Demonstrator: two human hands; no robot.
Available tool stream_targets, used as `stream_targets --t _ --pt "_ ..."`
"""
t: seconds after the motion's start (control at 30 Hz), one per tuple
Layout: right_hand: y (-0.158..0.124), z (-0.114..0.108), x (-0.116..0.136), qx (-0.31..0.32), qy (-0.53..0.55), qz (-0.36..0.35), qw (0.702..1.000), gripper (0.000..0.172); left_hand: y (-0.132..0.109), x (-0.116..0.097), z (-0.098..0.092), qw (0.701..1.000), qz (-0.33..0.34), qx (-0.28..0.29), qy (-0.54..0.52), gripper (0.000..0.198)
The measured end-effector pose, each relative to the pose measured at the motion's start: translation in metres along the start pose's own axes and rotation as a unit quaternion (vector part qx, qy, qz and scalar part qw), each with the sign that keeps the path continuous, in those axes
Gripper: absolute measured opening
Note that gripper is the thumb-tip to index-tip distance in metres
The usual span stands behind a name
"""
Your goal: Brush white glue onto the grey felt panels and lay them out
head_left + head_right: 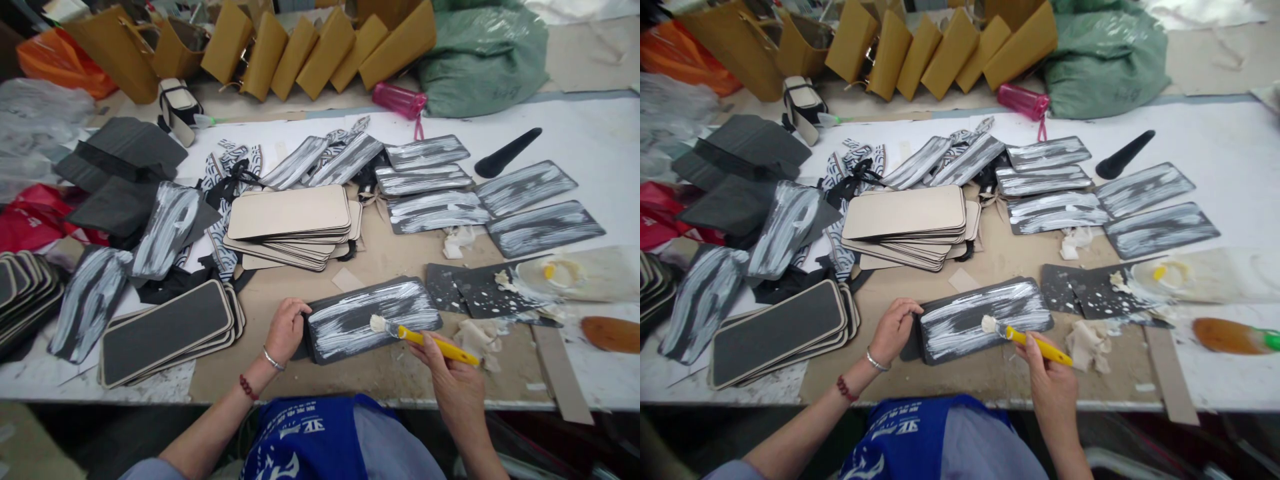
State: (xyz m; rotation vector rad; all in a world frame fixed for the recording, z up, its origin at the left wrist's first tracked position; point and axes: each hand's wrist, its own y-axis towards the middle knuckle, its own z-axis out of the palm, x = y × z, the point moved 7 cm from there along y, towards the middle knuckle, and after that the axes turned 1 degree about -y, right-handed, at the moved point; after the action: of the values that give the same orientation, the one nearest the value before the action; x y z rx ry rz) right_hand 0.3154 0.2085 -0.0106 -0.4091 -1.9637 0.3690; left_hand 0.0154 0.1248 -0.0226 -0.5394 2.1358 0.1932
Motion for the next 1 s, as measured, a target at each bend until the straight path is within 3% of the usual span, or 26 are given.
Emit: stream_targets --t 0.23,0.33,0.53,0.7,0.87,0.93,1.0 --pt "-0.002 0.000 0.004 -0.005 0.004 0.003 1.000 0.052 -0.011 0.003 0.007 0.972 -0.155 0.060 -0.163 0.020" --pt "-0.002 0.001 -0.002 0.000 0.008 0.001 1.000 0.050 -0.019 0.003 0.010 0.958 -0.171 0.060 -0.221 0.025" --pt "0.000 0.000 -0.011 0.001 0.036 -0.017 0.999 0.048 -0.041 0.000 0.033 0.941 -0.158 0.133 -0.268 0.021" --pt "-0.007 0.003 -0.006 0.001 0.056 -0.026 0.998 0.047 -0.050 0.011 0.037 0.957 -0.174 0.098 -0.211 0.019" --pt "-0.002 0.017 0.001 0.056 0.128 -0.020 0.990 0.046 -0.051 0.007 0.033 0.951 -0.196 0.085 -0.224 0.022" --pt "0.014 0.007 0.002 0.026 0.124 -0.045 0.991 0.046 -0.051 0.005 0.030 0.951 -0.201 0.076 -0.223 0.023" --pt "0.032 -0.016 0.002 -0.042 0.112 -0.072 0.990 0.046 -0.051 0.003 0.029 0.952 -0.199 0.070 -0.222 0.024"
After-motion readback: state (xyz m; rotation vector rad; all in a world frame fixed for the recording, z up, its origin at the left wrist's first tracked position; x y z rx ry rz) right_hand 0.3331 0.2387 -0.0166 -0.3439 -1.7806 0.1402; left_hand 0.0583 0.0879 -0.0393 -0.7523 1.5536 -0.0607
